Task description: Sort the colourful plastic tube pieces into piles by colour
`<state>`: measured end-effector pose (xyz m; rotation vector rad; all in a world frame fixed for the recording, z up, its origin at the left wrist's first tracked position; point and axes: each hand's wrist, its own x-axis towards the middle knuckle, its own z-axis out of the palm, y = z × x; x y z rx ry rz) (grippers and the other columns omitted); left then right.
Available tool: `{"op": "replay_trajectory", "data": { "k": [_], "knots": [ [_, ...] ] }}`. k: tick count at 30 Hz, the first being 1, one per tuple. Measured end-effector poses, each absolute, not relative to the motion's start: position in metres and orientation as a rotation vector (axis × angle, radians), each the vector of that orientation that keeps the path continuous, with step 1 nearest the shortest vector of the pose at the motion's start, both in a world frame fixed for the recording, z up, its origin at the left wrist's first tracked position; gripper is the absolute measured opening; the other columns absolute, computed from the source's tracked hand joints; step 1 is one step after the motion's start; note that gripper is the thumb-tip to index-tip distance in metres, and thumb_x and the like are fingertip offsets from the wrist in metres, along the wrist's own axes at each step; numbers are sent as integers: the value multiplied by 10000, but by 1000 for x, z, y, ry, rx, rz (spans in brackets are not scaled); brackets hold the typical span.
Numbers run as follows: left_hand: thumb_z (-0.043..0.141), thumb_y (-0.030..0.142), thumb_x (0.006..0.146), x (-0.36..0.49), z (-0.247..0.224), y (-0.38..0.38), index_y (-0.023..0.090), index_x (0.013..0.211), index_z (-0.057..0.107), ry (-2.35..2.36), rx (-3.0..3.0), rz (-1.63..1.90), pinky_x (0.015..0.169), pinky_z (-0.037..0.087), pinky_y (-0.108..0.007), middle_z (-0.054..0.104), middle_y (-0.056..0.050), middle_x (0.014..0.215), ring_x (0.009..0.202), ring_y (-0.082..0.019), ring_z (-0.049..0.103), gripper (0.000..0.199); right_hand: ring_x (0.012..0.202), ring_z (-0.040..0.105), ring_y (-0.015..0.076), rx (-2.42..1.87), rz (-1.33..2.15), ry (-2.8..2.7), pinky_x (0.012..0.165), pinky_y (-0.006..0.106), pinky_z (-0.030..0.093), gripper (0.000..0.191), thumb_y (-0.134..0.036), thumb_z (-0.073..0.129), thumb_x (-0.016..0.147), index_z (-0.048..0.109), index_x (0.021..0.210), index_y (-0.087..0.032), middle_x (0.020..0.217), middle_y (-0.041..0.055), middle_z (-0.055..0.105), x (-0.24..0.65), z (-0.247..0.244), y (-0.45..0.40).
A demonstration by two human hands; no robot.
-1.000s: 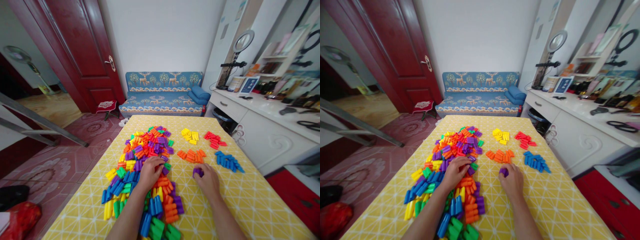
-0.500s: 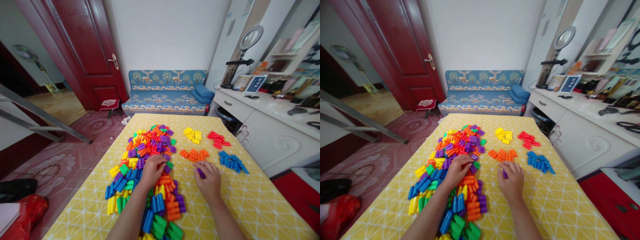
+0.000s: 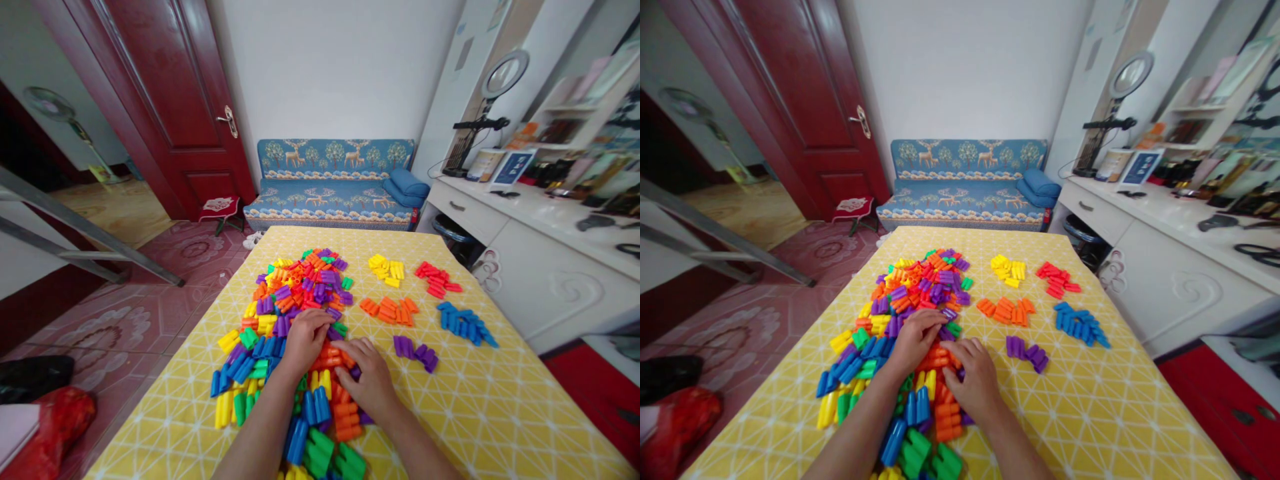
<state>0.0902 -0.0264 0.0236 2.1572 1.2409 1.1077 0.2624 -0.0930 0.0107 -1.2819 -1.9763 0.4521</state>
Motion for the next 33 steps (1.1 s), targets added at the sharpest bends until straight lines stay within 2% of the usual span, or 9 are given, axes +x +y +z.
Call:
{"op": "replay_trajectory", "data": {
  "k": [3,8,12,14,16,20,22,28,33],
  "knots": [
    [568,163,868,91,26,-28,251,994,749,1243,2163,1105,943,478,-391,745,-40,997,1008,-213,633,238,1014,574,240,-1291,419,-1885,932,429,467,383,-177,600,800,623,1171,-266,1075,48,665,265,5,-90],
    [543,324,916,91,33,-33,264,967,753,1234,2170,1059,930,457,-390,755,-30,956,1017,-220,621,224,1079,609,222,-1303,551,-1685,937,384,502,399,-226,570,834,587,1232,-239,1184,63,655,268,-6,-85],
    [729,439,760,90,32,-34,275,969,757,1267,2178,1025,920,448,-396,745,-52,985,1070,-262,601,267,1100,615,227,-1314,596,-1640,947,390,507,419,-227,578,818,585,1237,-232,1205,69,654,269,-9,-82],
    [757,432,732,90,31,-33,275,931,759,1239,2189,1016,914,440,-385,743,-49,964,1046,-256,606,254,1113,610,239,-1335,586,-1609,956,408,503,433,-229,589,805,579,1238,-219,1221,81,648,268,-10,-82],
    [726,409,772,90,31,-33,261,893,751,1208,2187,1017,899,435,-369,740,-43,924,980,-232,622,194,1077,625,249,-1366,592,-1552,927,411,518,415,-228,602,785,587,1199,-198,1182,94,663,268,-10,-82],
    [684,383,813,90,31,-32,235,894,728,1204,2198,1008,865,427,-356,722,-43,898,902,-215,624,174,857,670,223,-1376,697,-1438,764,350,559,274,-248,606,781,611,1048,-184,971,73,703,268,-9,-82],
    [681,379,814,90,30,-32,232,919,725,1222,2207,1000,867,421,-358,713,-48,925,918,-222,619,186,820,667,211,-1354,746,-1385,739,334,556,242,-277,598,805,610,1027,-182,941,64,699,269,-10,-81],
    [692,297,796,89,27,-32,223,1052,713,1301,2175,997,850,430,-345,669,-62,970,967,-237,593,267,981,640,229,-1294,698,-1374,839,366,536,261,-282,558,859,622,1094,-187,1080,98,669,271,-12,-79],
    [661,219,801,90,28,-33,212,1013,719,1316,2118,1016,844,441,-327,659,-57,959,951,-223,592,219,1023,611,219,-1291,586,-1518,857,352,523,234,-293,536,895,660,1076,-212,1108,95,640,270,-6,-83]
  ]
}}
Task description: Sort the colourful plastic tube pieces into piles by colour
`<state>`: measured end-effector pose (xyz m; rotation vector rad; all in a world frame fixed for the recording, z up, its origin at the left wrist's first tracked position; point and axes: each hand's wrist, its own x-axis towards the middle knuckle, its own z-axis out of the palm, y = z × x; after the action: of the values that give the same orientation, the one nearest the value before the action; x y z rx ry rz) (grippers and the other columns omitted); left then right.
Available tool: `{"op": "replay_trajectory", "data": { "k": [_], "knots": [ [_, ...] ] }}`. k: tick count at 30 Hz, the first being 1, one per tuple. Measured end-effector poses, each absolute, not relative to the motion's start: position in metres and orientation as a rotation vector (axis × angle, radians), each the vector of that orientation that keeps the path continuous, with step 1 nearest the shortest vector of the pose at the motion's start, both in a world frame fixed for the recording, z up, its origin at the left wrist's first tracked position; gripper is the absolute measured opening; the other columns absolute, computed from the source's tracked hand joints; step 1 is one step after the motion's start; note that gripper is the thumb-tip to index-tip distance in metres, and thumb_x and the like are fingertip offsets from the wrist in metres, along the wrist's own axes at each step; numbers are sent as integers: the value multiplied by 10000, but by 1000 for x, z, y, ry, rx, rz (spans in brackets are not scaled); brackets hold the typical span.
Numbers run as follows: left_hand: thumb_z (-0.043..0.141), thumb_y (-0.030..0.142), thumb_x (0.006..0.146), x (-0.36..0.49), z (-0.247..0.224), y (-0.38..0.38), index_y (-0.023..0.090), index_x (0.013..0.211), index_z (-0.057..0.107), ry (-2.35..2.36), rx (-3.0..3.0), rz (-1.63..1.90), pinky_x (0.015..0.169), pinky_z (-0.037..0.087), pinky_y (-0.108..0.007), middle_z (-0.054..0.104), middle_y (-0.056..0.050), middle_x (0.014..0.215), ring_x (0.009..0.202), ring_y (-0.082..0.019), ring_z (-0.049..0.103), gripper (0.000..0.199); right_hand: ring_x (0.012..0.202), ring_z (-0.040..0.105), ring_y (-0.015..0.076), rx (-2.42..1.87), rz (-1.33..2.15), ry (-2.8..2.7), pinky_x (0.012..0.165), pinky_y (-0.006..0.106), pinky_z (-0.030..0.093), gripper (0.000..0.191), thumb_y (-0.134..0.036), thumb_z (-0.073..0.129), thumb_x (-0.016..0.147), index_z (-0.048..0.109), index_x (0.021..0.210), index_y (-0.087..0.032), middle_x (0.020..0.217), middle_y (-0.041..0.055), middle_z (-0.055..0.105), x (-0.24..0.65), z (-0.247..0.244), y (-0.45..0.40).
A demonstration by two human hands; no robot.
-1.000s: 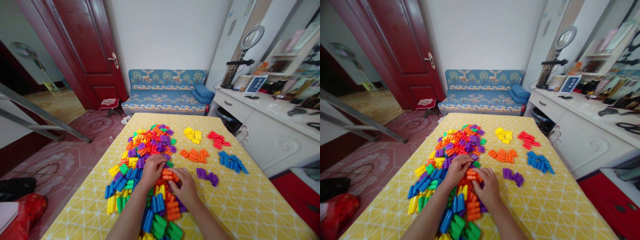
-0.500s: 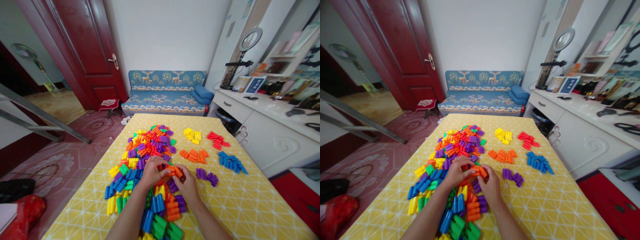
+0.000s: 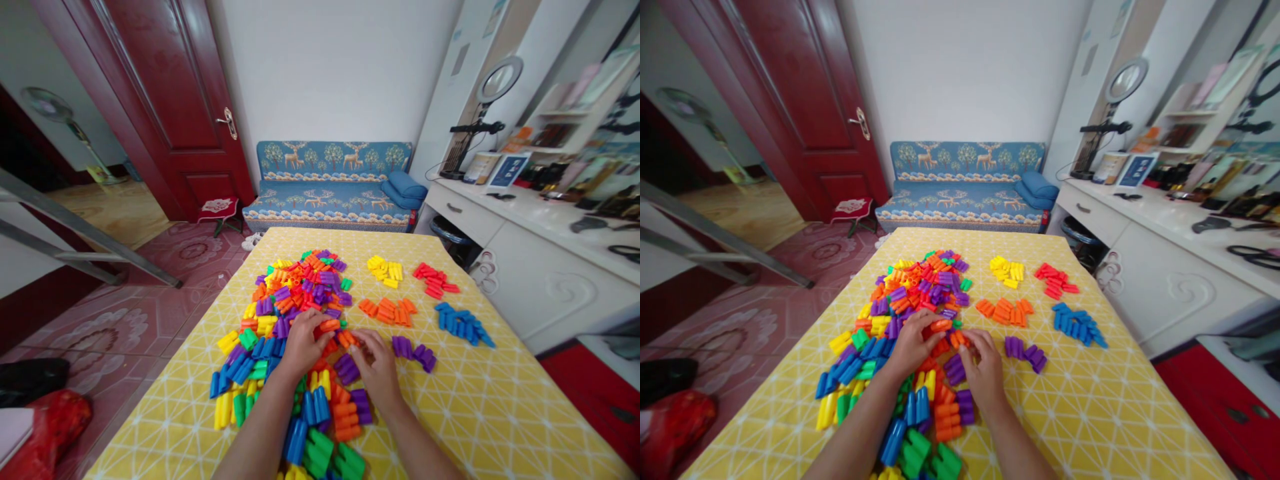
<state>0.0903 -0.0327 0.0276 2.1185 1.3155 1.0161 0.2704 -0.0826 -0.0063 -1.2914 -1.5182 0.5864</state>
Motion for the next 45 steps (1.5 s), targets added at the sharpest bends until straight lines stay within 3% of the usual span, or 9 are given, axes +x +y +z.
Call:
{"op": "replay_trajectory", "data": {
  "k": [7,13,21,29,36,40,45],
  "knots": [
    [660,198,795,91,28,-32,210,982,715,1284,2108,1050,842,444,-320,656,-51,937,926,-213,592,195,999,612,218,-1419,467,-1723,894,367,502,370,-311,589,856,601,1211,-209,1158,88,643,267,-9,-82],
    [665,184,785,90,28,-33,210,975,715,1281,2108,1056,832,447,-315,658,-46,929,911,-207,597,198,920,594,211,-1499,525,-1711,861,367,496,480,-220,639,757,580,1233,-189,1070,75,639,265,-3,-80],
    [666,185,782,91,30,-33,203,981,720,1296,2106,1040,828,444,-318,660,-54,927,909,-209,599,207,752,566,170,-1511,679,-1674,698,309,490,255,-246,703,702,662,947,-185,953,50,600,275,7,-82],
    [666,211,788,91,27,-32,208,984,717,1310,2116,1044,811,442,-318,660,-54,918,893,-211,601,203,811,631,205,-1559,823,-1671,766,333,498,351,-227,701,642,653,989,-202,899,31,692,283,15,-82],
    [661,227,794,90,25,-30,208,986,716,1304,2123,1040,822,446,-328,667,-57,930,911,-219,605,201,684,627,190,-1685,563,-1434,681,323,505,414,-484,674,691,657,1002,-211,865,45,703,342,14,-61],
    [660,219,789,90,27,-31,212,985,718,1297,2121,1033,824,448,-331,666,-54,926,911,-220,605,205,761,646,207,-1687,502,-1549,705,322,502,343,-481,619,738,637,941,-205,868,56,696,359,4,-55],
    [656,220,794,90,27,-32,209,985,715,1295,2119,1031,828,447,-334,665,-60,931,913,-221,602,200,676,623,188,-1818,441,-1655,631,284,462,273,-431,605,737,645,916,-228,740,9,673,364,6,-60]
  ]
}}
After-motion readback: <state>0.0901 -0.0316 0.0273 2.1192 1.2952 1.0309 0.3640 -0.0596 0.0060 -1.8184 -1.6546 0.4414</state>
